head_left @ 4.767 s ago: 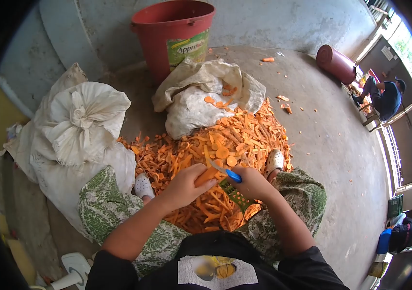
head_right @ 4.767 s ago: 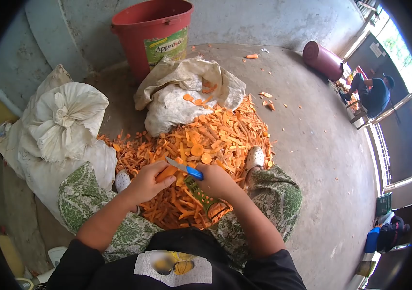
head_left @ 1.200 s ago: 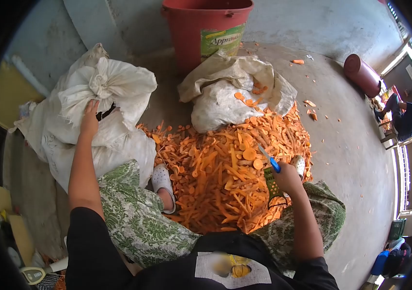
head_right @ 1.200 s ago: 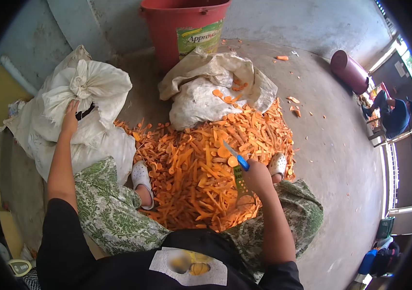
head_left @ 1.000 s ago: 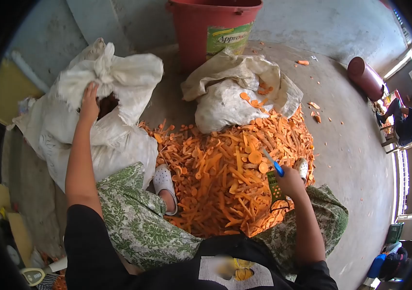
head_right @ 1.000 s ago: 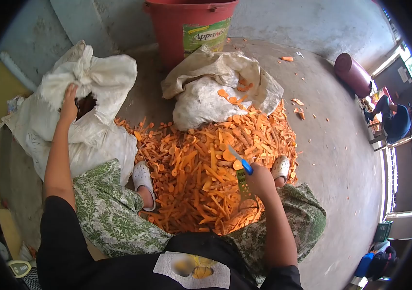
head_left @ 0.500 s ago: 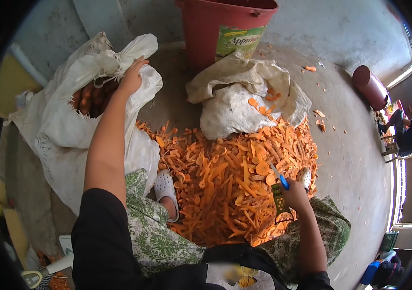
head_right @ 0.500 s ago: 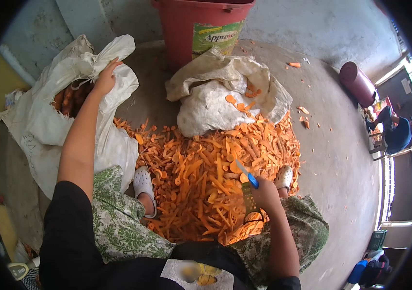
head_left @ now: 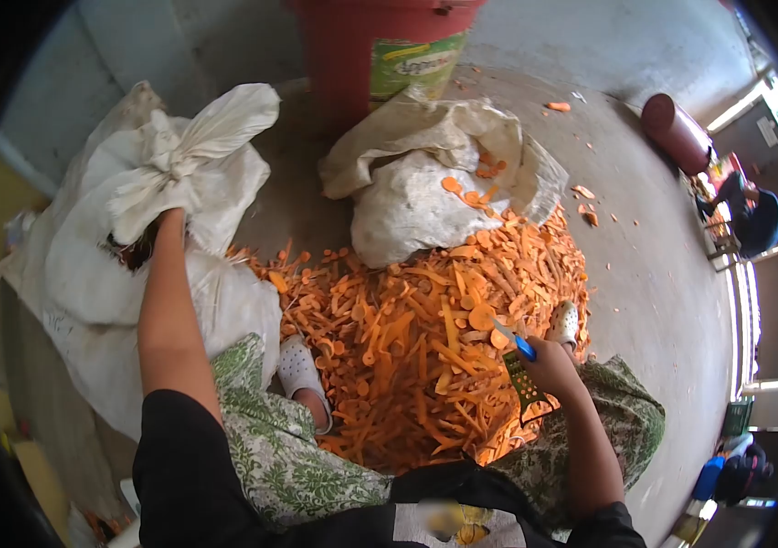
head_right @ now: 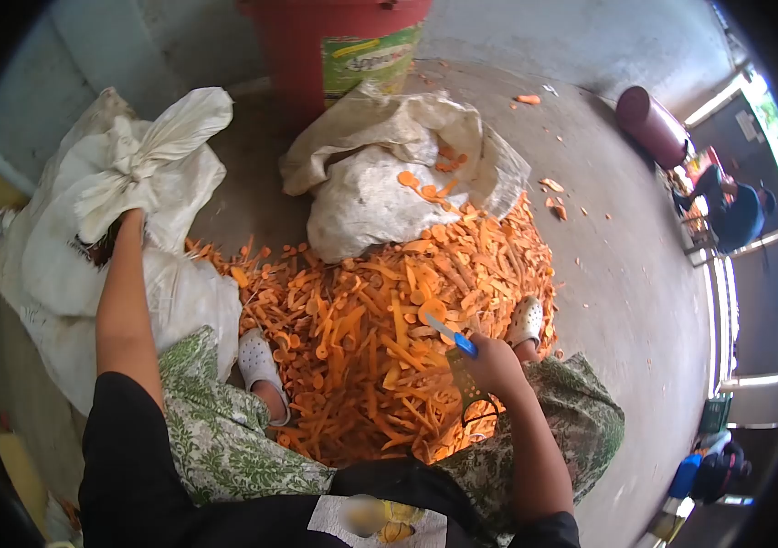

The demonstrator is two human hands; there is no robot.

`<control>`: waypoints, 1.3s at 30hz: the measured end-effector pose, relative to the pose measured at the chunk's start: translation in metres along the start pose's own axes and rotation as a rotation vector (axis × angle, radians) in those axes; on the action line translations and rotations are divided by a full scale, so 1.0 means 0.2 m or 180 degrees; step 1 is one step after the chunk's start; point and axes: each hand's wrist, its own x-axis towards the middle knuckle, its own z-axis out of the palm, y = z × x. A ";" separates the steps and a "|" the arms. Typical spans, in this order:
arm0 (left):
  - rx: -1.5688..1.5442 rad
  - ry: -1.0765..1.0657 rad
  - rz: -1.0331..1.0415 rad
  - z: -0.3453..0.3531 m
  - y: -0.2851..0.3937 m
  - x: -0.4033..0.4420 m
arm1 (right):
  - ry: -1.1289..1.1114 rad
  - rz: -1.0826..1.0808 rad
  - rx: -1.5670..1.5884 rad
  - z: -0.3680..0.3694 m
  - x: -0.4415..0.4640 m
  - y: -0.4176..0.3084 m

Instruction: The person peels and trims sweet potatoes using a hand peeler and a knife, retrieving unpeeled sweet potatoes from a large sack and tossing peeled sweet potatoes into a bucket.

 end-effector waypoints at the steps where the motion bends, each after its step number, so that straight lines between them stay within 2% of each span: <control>1: 0.0075 -0.0031 -0.0015 0.01 0.00 0.04 | 0.0003 0.0003 -0.0051 0.00 0.02 0.01; 5: 0.0253 -0.0073 -0.0062 0.00 -0.03 0.20 | 0.0169 -0.0074 -0.0166 0.03 0.05 0.09; 9: 0.0350 -0.0005 -0.0028 -0.06 -0.01 0.29 | -0.0005 0.0191 -0.0215 0.02 0.10 0.08; 15: 0.0464 0.0064 0.0039 -0.11 0.02 0.35 | -0.0056 0.0377 0.0329 0.08 0.18 0.12; 17: 0.0511 0.0074 0.0061 -0.12 0.04 0.34 | -0.0143 0.0820 0.2063 0.06 0.19 0.12; 19: 0.0579 0.0082 0.0094 -0.11 0.08 0.31 | 0.0157 0.0323 0.3175 0.00 0.14 0.05; 21: 0.0661 0.0079 0.0103 -0.12 0.10 0.26 | 0.0073 0.0156 0.4061 -0.06 0.09 0.06; 23: 0.0755 0.0089 0.0120 -0.12 0.13 0.19 | 0.0165 -0.1231 0.4640 -0.21 -0.05 -0.09; 24: 0.0809 0.0093 0.0130 -0.13 0.15 0.15 | 0.0184 -0.1302 0.4598 -0.31 -0.15 -0.14; 25: 0.0894 0.0085 0.0145 -0.14 0.17 0.09 | 0.0318 -0.2256 0.4455 -0.35 -0.20 -0.14; 26: 0.0982 0.0093 0.0149 -0.16 0.19 0.04 | 0.0657 -0.2570 0.4770 -0.41 -0.32 -0.24; 27: 0.1085 0.0100 0.0179 -0.19 0.21 -0.03 | 0.1198 -0.1939 0.4839 -0.46 -0.54 -0.32; 28: 0.1223 0.0100 0.0197 -0.21 0.23 -0.10 | 0.0993 -0.2248 0.5767 -0.52 -0.70 -0.42; 29: 0.1420 0.0084 0.0211 -0.25 0.25 -0.17 | 0.0664 -0.2340 0.5104 -0.65 -0.88 -0.47; 30: 0.1629 0.0058 0.0234 -0.29 0.27 -0.23 | 0.2372 -0.3853 0.5692 -0.57 -0.92 -0.62; 31: 0.1797 0.0015 0.0285 -0.34 0.27 -0.31 | 0.0153 -0.5257 0.5007 -0.72 -0.91 -0.57; 33: 0.2353 -0.0012 0.0187 -0.40 0.32 -0.45 | 0.1203 -0.6037 0.5118 -0.78 -1.05 -0.66; 36: 0.3275 0.0040 -0.0384 -0.01 0.45 -1.20 | 0.0506 -0.5798 0.4702 -0.83 -1.28 -0.58; 39: 0.3094 -0.0229 -0.0140 0.00 0.46 -1.43 | 0.0331 -0.5713 0.4604 -0.83 -1.45 -0.50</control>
